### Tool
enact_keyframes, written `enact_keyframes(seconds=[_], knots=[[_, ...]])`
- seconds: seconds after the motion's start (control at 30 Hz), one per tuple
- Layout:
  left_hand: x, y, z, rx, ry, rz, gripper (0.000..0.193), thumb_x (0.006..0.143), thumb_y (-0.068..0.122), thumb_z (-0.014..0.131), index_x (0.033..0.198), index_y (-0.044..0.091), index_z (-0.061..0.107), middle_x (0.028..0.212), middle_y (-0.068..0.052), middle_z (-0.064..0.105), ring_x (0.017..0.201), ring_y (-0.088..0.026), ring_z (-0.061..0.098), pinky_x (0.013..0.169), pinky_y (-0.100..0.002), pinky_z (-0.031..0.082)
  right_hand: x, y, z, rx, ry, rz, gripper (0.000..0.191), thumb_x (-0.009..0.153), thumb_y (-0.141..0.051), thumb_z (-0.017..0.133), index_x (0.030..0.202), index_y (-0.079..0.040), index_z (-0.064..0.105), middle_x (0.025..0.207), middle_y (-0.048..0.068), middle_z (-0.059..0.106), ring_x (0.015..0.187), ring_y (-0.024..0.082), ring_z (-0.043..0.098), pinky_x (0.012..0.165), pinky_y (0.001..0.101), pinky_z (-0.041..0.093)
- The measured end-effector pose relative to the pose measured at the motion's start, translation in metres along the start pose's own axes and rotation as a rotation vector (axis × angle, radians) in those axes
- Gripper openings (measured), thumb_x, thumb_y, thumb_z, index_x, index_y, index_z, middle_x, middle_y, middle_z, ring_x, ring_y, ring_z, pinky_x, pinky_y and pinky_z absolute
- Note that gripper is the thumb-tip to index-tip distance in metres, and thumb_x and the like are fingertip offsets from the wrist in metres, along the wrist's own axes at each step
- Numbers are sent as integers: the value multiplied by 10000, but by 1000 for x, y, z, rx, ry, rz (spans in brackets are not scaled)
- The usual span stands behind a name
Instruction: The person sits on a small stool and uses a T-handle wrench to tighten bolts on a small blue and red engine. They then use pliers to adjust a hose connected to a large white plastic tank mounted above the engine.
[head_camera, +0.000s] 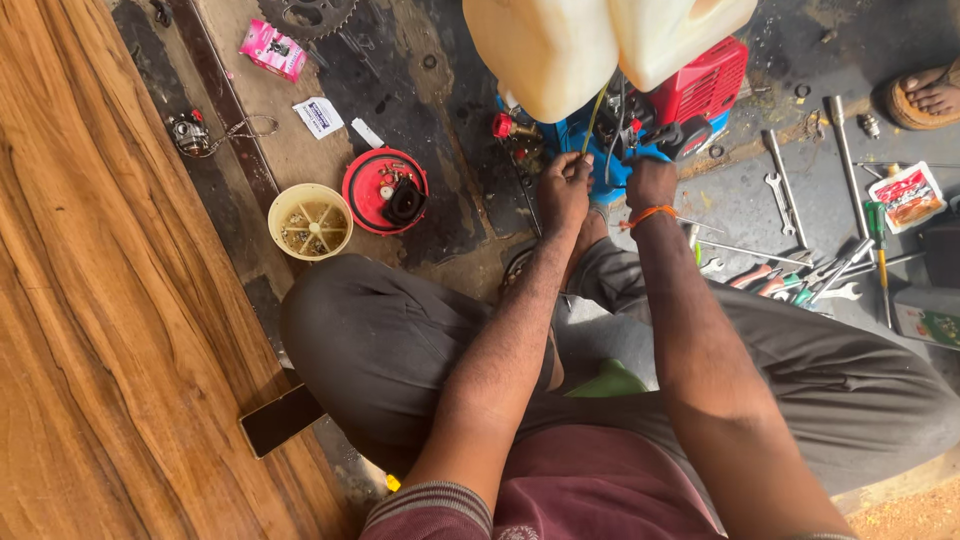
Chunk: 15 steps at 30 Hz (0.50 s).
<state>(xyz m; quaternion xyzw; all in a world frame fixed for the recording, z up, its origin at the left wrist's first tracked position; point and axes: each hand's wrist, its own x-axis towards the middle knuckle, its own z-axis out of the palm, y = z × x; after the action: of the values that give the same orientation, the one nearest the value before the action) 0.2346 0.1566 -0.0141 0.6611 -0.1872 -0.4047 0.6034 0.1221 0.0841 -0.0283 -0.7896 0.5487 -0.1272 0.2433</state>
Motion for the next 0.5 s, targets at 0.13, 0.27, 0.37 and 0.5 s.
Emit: enact_keyframes(seconds=[0.13,0.27,0.37,0.5], knots=[[1,-4,4,-60,41,-13,246,966,278,724,1021,38,718,803,-12,741,641,-89,662,585,-262,543,-28,28,3,765,18,236,187,973,-130,606,1084,-89,750,714,52,620,569,136,555,537,308,449],[-24,-10,13,-152,-75,-100,286,1005,318,685,987,47,775,750,-7,661,624,-87,582,555,-247,470,-56,34,2,1242,-3,509,163,1089,-204,601,1093,-69,693,715,-1,571,599,113,524,551,279,433],[-43,-11,24,-258,-159,-138,273,963,330,663,1001,84,775,803,20,692,729,-62,622,576,-236,456,-62,19,1,1282,14,464,132,1035,-165,609,1102,-63,659,796,-12,637,698,96,594,642,258,495],[-58,-18,25,-73,-228,-39,304,965,309,770,938,9,727,838,-30,683,790,-105,602,683,-252,491,-98,7,7,942,116,269,209,1005,-151,615,1167,-48,699,929,-36,705,785,56,595,684,231,489]])
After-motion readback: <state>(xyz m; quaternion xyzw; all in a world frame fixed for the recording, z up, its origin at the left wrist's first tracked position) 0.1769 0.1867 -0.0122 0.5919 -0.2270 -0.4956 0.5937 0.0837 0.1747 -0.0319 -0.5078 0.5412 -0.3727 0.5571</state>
